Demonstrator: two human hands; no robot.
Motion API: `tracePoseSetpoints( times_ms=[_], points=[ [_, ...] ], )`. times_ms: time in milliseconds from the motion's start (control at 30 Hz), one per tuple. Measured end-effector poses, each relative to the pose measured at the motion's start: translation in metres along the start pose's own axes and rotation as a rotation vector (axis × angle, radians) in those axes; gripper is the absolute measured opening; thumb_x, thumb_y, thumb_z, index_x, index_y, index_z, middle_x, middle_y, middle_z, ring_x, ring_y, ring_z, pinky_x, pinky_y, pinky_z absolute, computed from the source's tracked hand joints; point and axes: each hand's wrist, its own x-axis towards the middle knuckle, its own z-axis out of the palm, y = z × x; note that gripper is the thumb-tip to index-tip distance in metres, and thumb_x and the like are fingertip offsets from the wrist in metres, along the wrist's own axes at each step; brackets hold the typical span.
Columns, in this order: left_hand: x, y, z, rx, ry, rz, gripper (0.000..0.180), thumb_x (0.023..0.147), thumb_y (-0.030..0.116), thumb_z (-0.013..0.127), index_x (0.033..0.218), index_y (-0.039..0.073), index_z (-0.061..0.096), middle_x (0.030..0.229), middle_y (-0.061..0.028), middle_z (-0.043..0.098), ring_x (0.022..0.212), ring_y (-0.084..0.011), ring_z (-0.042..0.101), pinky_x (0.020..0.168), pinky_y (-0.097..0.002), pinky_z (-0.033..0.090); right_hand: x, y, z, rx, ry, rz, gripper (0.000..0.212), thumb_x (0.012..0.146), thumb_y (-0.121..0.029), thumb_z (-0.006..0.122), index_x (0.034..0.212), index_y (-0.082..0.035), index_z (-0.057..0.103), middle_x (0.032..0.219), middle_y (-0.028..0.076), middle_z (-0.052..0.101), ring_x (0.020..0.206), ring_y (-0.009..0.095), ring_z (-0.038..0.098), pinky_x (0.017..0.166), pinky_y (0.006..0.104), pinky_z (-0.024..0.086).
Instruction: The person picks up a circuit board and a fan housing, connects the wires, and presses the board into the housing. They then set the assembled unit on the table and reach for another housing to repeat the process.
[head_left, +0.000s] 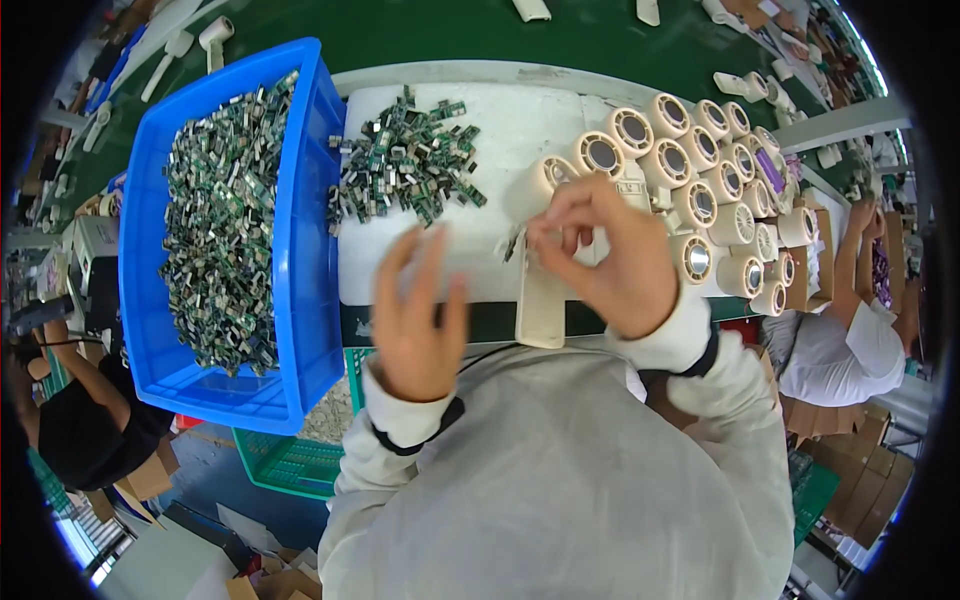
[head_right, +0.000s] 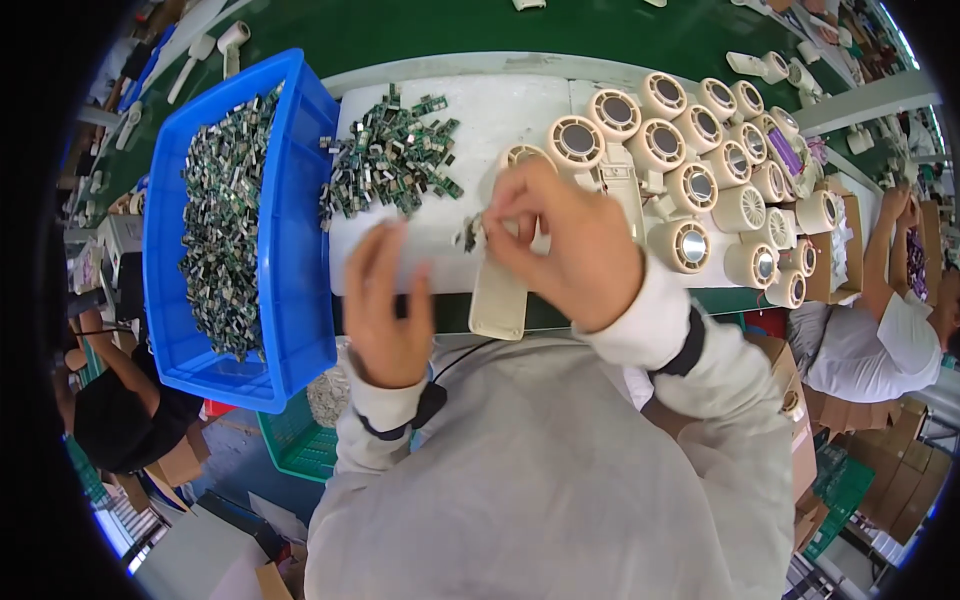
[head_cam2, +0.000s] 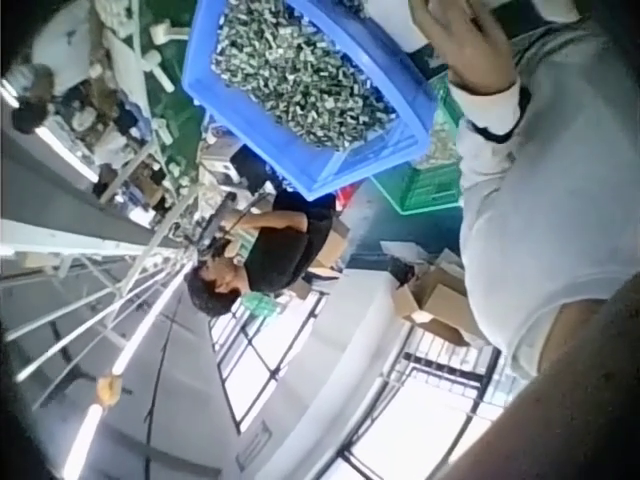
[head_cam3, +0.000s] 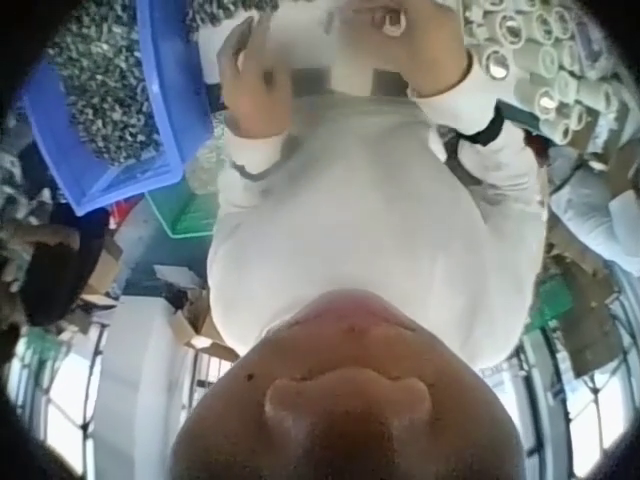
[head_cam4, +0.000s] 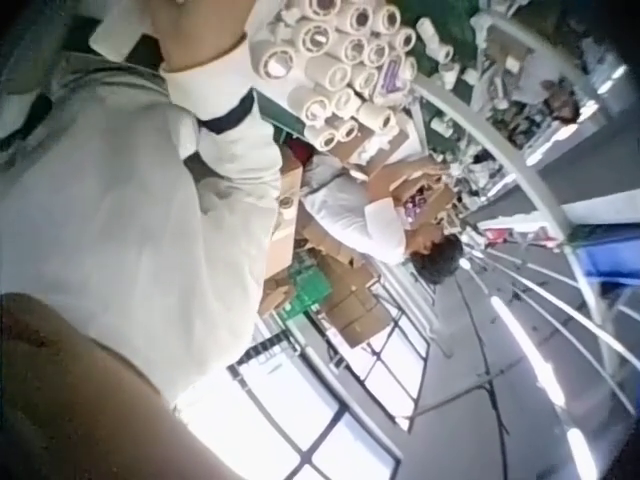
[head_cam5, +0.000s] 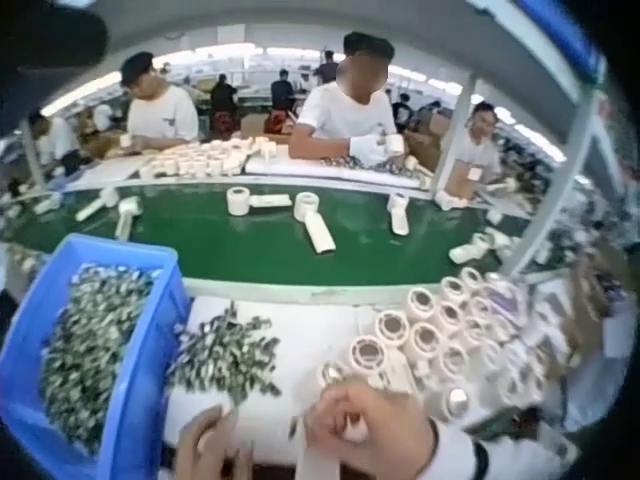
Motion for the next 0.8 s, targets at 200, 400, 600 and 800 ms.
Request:
tracePoseSetpoints(
  times_ms=[200,400,600,800],
  points=[
    [0.010,-0.041,-0.004,0.540,-0.040,-0.126,0.050,0.095,0.003,0.060,0.143,0.007,0.052,0.141,-0.0250,0.051,0.127,-0.0448,0.051,0.103,-0.0476,0.046,0.078,0.030,-0.045,0.299,-0.067,0.180,0.023,0.086,0.007,0.061,0.106,-0.002,0.057,0.090,0.006,0.072,0.077,0.009,0.060,0.070,0.0240,0.048],
    [0.012,-0.047,0.008,0.608,-0.016,-0.157,0.042,0.096,0.003,0.058,0.138,0.006,0.056,0.141,-0.0233,0.052,0.122,-0.0434,0.055,0.102,-0.0479,0.046,0.163,0.094,-0.116,0.427,-0.012,0.188,0.027,0.087,0.001,0.069,0.112,0.002,0.058,0.104,0.015,0.075,0.095,0.018,0.071,0.083,0.0300,0.056],
    [0.007,-0.058,0.008,0.489,0.074,-0.205,0.034,0.097,-0.001,0.058,0.130,0.007,0.063,0.128,-0.0208,0.056,0.112,-0.0383,0.058,0.092,-0.0447,0.051,0.226,0.183,-0.248,-0.422,0.309,0.226,0.016,0.085,-0.015,0.073,0.096,-0.003,0.072,0.094,0.013,0.076,0.090,0.022,0.073,0.080,0.0338,0.058],
    [0.003,-0.057,0.012,0.422,0.135,-0.208,0.032,0.095,-0.003,0.060,0.126,0.003,0.065,0.121,-0.0192,0.055,0.103,-0.0346,0.060,0.086,-0.0415,0.052,0.237,0.282,-0.309,-0.932,0.442,0.402,0.017,0.085,-0.018,0.069,0.095,-0.006,0.076,0.088,0.010,0.076,0.083,0.022,0.073,0.073,0.0330,0.057]
  ],
)
